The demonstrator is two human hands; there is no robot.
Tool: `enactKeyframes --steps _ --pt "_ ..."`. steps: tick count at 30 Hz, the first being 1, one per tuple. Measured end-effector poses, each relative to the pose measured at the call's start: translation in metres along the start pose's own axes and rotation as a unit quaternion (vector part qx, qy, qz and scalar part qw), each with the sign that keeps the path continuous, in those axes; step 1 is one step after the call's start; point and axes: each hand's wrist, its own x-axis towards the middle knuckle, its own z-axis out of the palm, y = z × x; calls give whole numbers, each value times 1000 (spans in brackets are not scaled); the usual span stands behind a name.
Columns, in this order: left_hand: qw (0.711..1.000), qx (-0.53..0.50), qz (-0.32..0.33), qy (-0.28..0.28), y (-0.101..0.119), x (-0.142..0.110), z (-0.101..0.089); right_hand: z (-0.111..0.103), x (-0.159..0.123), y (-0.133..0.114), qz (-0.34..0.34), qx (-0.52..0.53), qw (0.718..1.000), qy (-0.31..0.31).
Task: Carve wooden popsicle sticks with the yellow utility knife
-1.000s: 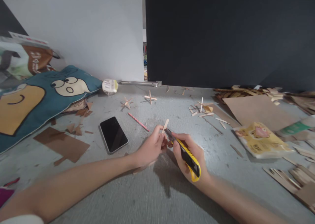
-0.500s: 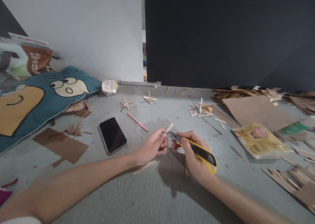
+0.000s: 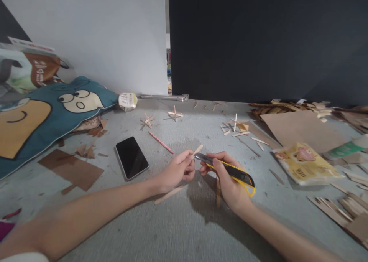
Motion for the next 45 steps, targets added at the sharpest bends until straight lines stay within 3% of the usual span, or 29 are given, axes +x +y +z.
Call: enactKeyframes --steps 6,13,22,25,31,40,45 --pt "999 30 0 25 2 -4 7 4 1 -2 18 5 1000 15" --pt "980 170 66 79 -3 -12 14 11 -15 -11 -71 -129 989 0" --pt "992 90 35 84 -2 -9 13 12 -15 1 -92 -152 984 8" --pt "991 82 31 100 -4 -9 12 14 -17 1 -122 -191 974 -2" --pt "966 215 77 124 -2 -14 14 19 -20 -3 -215 -266 939 -30" --pt "978 169 73 100 -4 -11 13 14 -17 -4 -106 -198 974 -10" --pt "967 211 82 114 -1 -14 15 18 -21 -2 -143 -222 965 -5"
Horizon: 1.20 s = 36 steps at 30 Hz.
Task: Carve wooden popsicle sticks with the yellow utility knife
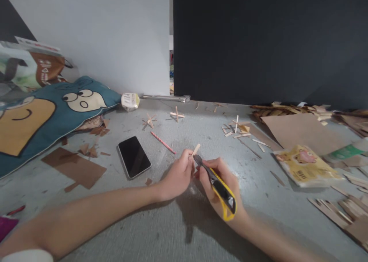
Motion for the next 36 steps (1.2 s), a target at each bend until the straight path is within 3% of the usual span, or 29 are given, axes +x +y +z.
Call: enactKeyframes --steps 4,6,10,17,22,36 --pt "999 38 12 13 4 -2 -1 2 -1 -4 -87 -73 993 -10" --pt "999 41 21 16 3 -2 -1 2 0 -6 -100 -78 992 -12" --pt "999 26 12 19 0 -1 0 0 2 -7 -53 -39 998 -2" --pt "996 -89 -29 -10 -4 2 2 -1 2 4 42 44 998 1" --pt "987 -149 -54 -19 -4 5 2 -1 2 12 63 90 994 1" --pt "980 -177 -70 -48 -7 12 -3 -2 8 19 90 139 986 -1"
